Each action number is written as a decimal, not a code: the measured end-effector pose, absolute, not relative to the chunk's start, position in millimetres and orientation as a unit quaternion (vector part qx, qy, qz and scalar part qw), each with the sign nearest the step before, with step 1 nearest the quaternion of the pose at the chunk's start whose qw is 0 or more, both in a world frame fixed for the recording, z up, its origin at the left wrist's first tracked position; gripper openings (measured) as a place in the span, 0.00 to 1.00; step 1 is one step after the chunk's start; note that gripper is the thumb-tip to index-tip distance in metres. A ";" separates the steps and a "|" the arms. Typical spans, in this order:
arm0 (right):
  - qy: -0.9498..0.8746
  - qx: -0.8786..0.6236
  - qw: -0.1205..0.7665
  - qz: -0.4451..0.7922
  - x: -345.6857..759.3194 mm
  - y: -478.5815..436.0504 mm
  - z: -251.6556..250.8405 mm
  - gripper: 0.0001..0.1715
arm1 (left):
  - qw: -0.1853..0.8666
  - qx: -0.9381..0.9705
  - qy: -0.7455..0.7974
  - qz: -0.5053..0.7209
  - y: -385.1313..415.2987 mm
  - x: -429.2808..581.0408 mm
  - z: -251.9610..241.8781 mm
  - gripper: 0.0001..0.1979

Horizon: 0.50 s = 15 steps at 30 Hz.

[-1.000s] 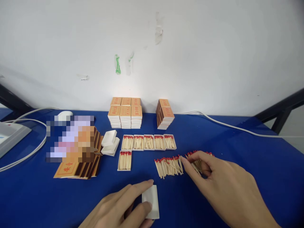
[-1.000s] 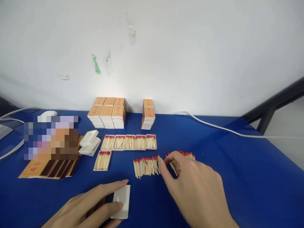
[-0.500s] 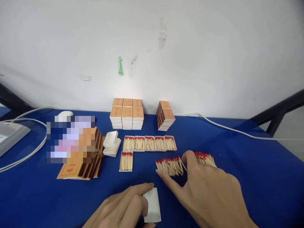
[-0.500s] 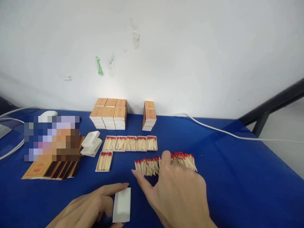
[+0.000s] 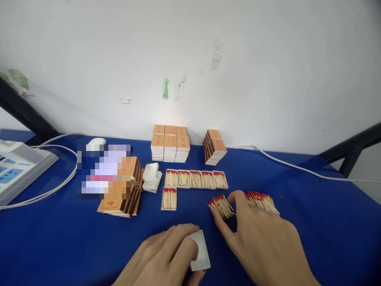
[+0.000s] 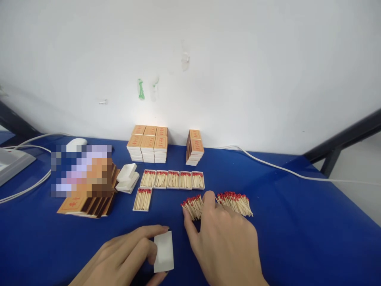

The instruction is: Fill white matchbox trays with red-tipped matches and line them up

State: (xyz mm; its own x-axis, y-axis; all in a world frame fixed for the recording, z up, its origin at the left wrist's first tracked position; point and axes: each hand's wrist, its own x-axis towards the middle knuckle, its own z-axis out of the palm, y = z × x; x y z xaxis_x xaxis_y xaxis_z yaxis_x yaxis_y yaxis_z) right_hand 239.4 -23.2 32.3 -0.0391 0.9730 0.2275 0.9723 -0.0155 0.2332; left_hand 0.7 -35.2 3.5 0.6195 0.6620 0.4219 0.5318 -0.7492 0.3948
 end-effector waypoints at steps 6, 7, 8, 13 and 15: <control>0.766 0.629 -0.080 0.108 263.3 -20.5 20.8 0.13 | 0.093 0.889 0.335 0.299 -29.6 4.3 3.6 0.05; 0.777 0.615 -0.092 0.098 266.4 -19.0 19.7 0.13 | 0.091 0.889 0.336 0.298 -29.2 4.6 4.0 0.06; 0.787 0.602 -0.103 0.087 269.2 -17.1 19.1 0.14 | 0.089 0.889 0.336 0.298 -29.0 5.1 4.6 0.06; 0.825 0.547 -0.139 0.036 280.1 -5.5 22.1 0.15 | 0.074 0.890 0.339 0.297 -27.2 8.3 7.2 0.09; 0.837 0.528 -0.140 0.020 284.1 -1.5 23.8 0.15 | 0.072 0.891 0.337 0.294 -25.8 9.7 7.9 0.11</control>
State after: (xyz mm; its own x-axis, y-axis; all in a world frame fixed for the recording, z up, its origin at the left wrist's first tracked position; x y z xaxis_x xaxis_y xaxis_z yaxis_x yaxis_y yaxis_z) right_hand 284.1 -1.5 23.8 -0.4031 0.8790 0.2546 0.8900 0.4414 -0.1147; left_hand 9.7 -25.8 7.9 0.5991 0.6437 0.4762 0.5592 -0.7620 0.3266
